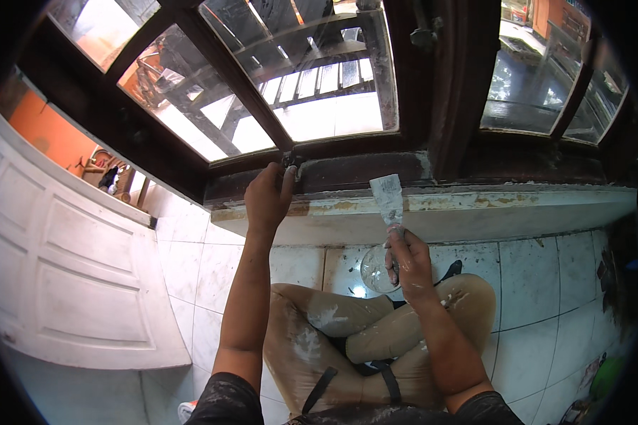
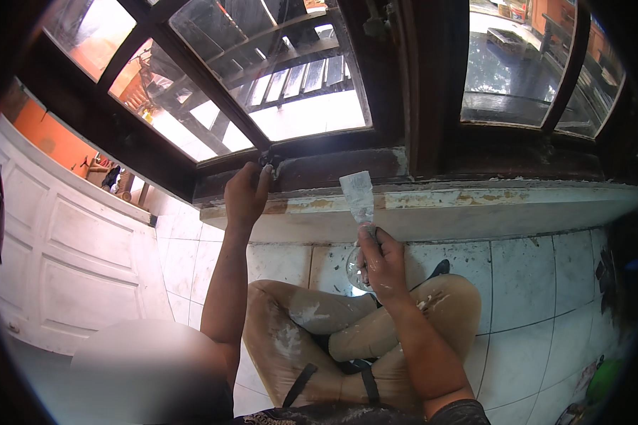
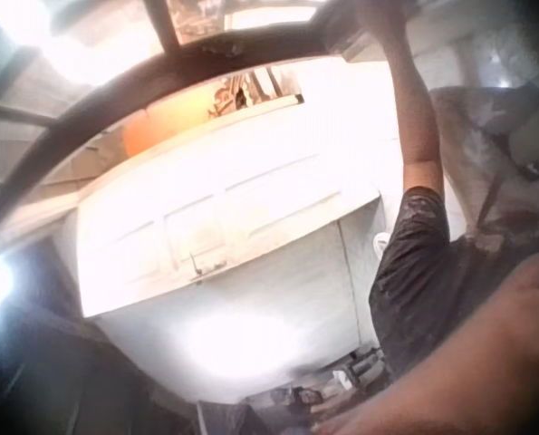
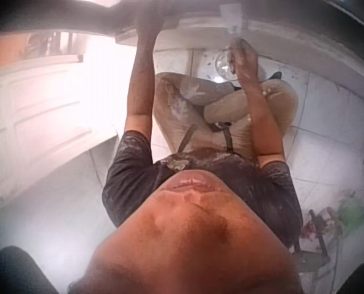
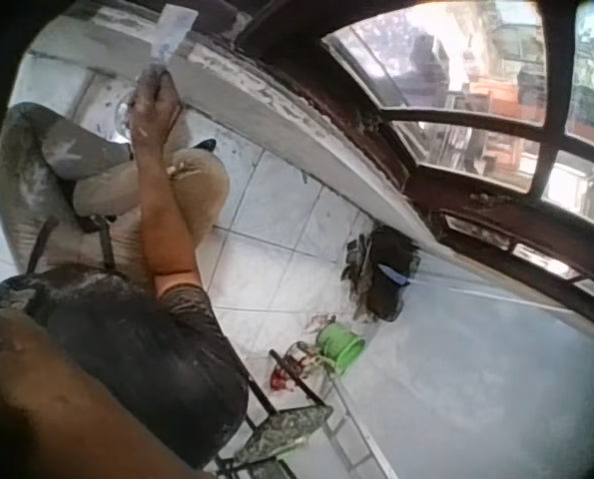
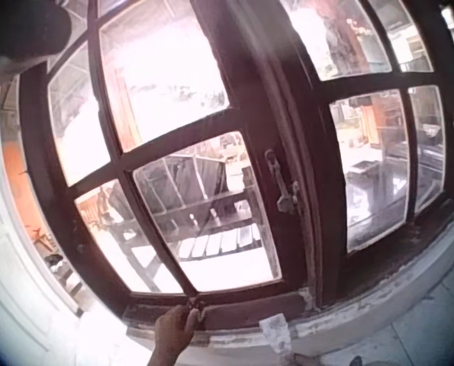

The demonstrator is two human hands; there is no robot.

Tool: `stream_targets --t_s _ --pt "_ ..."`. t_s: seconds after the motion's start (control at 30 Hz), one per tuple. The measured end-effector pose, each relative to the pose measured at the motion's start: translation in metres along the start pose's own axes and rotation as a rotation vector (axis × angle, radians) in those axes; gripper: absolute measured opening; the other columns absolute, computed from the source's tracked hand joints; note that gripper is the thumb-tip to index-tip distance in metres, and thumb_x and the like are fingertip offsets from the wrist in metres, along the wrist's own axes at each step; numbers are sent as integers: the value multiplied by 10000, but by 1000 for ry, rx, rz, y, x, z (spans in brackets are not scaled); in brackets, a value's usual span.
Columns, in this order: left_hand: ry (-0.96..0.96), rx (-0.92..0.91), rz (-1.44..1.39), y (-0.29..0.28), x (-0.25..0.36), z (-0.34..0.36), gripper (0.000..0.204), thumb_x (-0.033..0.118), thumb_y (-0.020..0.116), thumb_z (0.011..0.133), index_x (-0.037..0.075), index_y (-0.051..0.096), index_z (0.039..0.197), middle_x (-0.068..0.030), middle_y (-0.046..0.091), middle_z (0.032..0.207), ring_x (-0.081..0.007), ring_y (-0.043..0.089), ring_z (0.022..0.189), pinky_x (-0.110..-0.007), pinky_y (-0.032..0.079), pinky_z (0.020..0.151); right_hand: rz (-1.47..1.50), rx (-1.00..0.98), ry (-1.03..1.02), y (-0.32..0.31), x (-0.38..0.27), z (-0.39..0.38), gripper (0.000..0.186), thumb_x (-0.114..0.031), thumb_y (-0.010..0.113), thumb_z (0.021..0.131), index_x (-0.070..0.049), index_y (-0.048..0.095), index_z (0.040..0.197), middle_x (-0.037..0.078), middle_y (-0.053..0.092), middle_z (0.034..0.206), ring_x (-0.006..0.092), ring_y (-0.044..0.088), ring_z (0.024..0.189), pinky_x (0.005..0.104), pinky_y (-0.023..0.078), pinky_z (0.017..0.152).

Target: The person sits on the floor and uses a putty knife to apply white filler from a small container onto the lower frame of a window. They repeatedly scoop filler and smooth it along the frame, occasionally adjusting the window pane.

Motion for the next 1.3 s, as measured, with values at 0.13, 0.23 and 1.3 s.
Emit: stream_targets --t_s 0.13,0.23,1.3 --pt "13 47 81 7 4 1 268 262 655 1138 39 662 991 -216 728 899 -478 723 847 -546 540 719 -22 -5 -20 -5 -1 -1 323 -370 677 1182 -61 728 1107 -15 610 726 33 461 499 245 360 465" --pt "73 148 34 4 12 8 284 252 626 1150 35 640 968 -232 711 899 -490 716 864 -565 532 737 -18 -2 -42 -11 -7 0 320 -372 683 1179 -62 733 1121 -15 602 716 32 463 504 244 366 470" --pt "521 666 134 -135 113 90 785 480 859 986 84 541 1585 -246 458 1678 -435 441 1565 -610 291 1272 -59 -27 -30 -1 -5 -11 417 -457 659 1179 -62 683 1048 3 593 701 57 433 445 255 346 419"
Point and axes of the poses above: each hand's wrist, its own z-axis towards the middle knuckle, its own y-axis out of the palm, x = y × z, the point moved 10 cm from there along z, towards the middle knuckle
